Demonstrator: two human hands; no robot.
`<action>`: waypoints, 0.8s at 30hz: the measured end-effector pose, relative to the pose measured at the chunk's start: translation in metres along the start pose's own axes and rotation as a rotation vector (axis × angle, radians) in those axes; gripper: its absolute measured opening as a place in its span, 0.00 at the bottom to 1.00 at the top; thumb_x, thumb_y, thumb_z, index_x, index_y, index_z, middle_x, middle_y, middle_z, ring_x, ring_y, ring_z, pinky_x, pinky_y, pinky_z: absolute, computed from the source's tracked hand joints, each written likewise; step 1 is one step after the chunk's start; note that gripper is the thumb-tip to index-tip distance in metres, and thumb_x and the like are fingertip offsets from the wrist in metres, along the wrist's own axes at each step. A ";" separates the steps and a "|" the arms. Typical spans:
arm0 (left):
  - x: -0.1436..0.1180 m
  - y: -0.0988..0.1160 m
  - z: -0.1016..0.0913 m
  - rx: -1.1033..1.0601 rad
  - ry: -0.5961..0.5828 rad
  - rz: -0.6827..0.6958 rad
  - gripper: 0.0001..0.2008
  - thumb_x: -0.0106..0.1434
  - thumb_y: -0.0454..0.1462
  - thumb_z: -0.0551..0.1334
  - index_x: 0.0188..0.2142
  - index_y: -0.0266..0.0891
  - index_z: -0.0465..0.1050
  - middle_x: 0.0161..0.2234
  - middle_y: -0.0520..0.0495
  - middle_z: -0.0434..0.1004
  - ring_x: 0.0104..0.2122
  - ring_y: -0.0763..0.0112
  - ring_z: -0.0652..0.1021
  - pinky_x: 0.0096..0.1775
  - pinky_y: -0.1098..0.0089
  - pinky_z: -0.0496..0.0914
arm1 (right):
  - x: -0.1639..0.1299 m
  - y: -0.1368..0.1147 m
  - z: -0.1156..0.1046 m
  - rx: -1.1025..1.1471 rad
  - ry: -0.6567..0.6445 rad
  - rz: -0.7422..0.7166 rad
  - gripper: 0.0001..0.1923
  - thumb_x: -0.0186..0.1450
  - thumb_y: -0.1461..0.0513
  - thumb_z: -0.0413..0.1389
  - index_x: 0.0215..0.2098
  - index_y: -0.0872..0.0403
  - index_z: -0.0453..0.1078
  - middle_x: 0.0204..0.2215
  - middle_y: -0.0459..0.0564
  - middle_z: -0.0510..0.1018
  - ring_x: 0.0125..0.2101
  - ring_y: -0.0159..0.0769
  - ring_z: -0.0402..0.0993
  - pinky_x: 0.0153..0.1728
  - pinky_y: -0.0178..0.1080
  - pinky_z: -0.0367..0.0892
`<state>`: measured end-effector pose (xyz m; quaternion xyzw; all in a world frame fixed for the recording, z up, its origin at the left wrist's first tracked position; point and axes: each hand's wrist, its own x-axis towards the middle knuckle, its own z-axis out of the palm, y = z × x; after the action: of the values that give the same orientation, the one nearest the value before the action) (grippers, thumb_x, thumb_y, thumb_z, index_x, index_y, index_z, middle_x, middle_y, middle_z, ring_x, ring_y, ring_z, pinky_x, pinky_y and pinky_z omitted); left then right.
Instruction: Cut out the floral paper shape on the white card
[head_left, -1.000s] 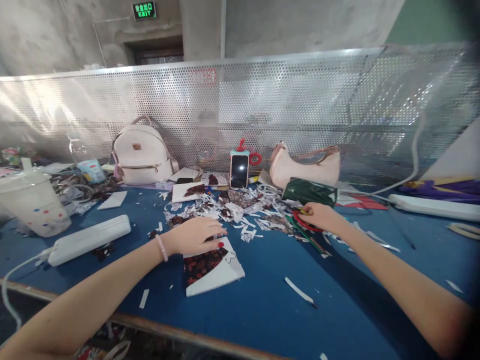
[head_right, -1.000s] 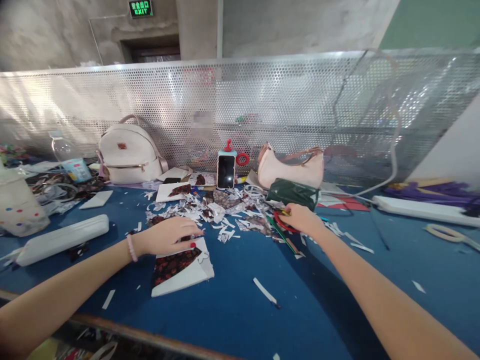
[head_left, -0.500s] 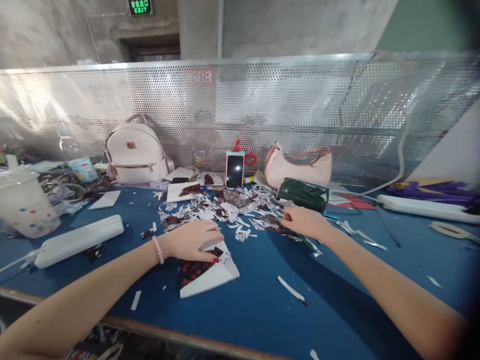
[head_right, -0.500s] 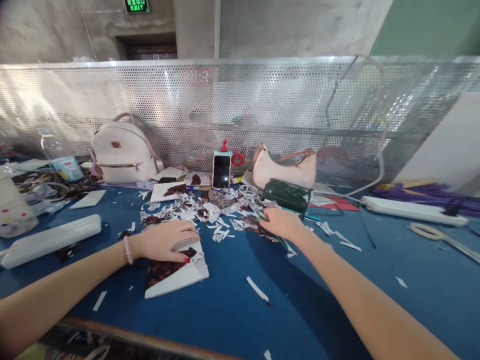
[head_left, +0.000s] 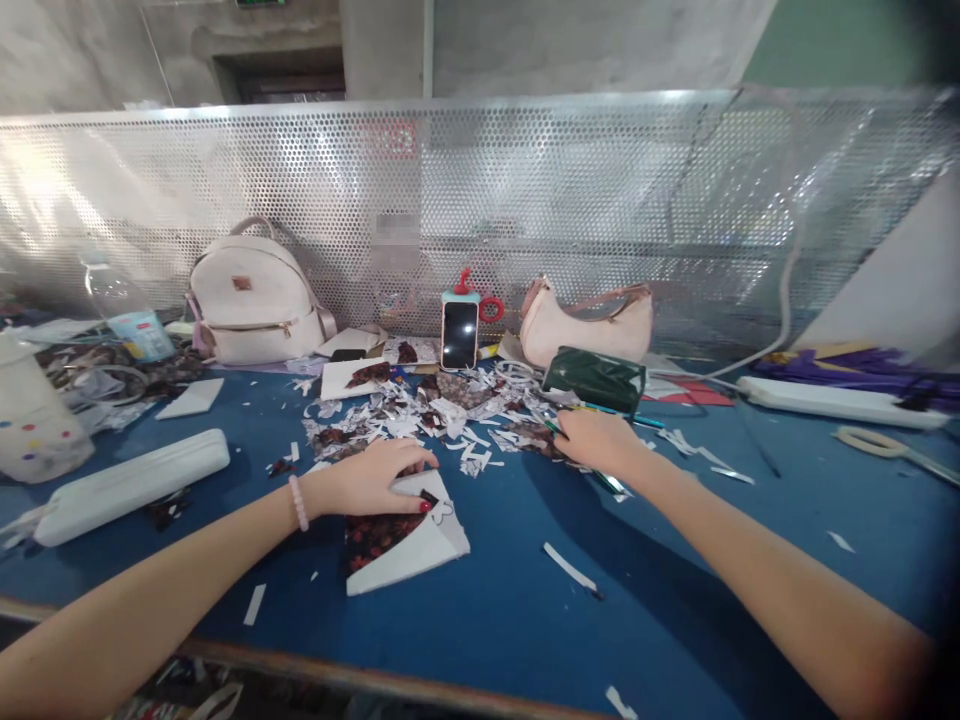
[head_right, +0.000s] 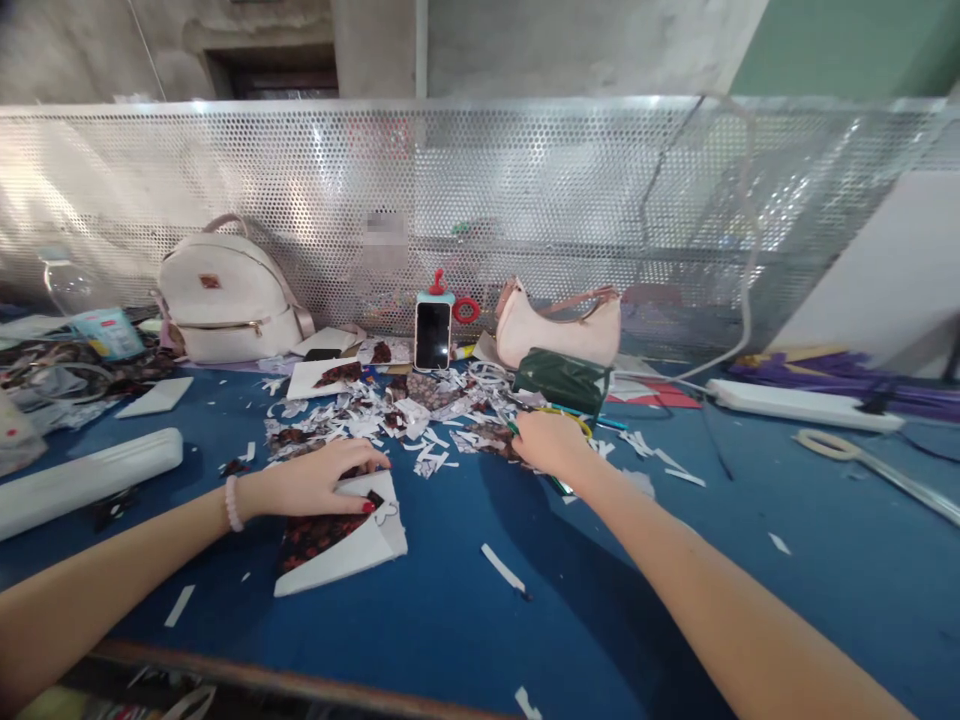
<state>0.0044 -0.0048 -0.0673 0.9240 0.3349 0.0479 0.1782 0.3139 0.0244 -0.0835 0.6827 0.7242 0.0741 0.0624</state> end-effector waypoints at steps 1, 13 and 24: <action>0.000 0.000 0.000 -0.049 0.009 -0.025 0.22 0.58 0.45 0.58 0.50 0.38 0.64 0.44 0.43 0.68 0.43 0.61 0.70 0.44 0.64 0.64 | 0.000 0.001 0.000 0.015 0.006 -0.002 0.11 0.61 0.62 0.46 0.33 0.58 0.68 0.35 0.60 0.76 0.36 0.47 0.73 0.27 0.38 0.60; -0.002 -0.007 -0.017 -0.266 0.149 -0.209 0.15 0.58 0.47 0.55 0.32 0.36 0.67 0.32 0.48 0.70 0.32 0.67 0.71 0.33 0.69 0.64 | -0.019 -0.018 -0.010 0.299 0.339 -0.411 0.06 0.64 0.61 0.45 0.37 0.54 0.60 0.23 0.45 0.73 0.22 0.34 0.70 0.23 0.33 0.56; -0.002 0.004 -0.005 -0.373 0.006 -0.112 0.15 0.61 0.47 0.54 0.35 0.37 0.68 0.34 0.49 0.74 0.34 0.67 0.73 0.36 0.71 0.65 | -0.044 -0.053 -0.016 0.135 0.749 -0.968 0.13 0.68 0.61 0.41 0.37 0.58 0.66 0.28 0.53 0.73 0.27 0.34 0.67 0.28 0.35 0.58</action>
<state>0.0038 -0.0073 -0.0614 0.8547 0.3716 0.1021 0.3478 0.2611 -0.0227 -0.0782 0.2068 0.9278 0.2262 -0.2129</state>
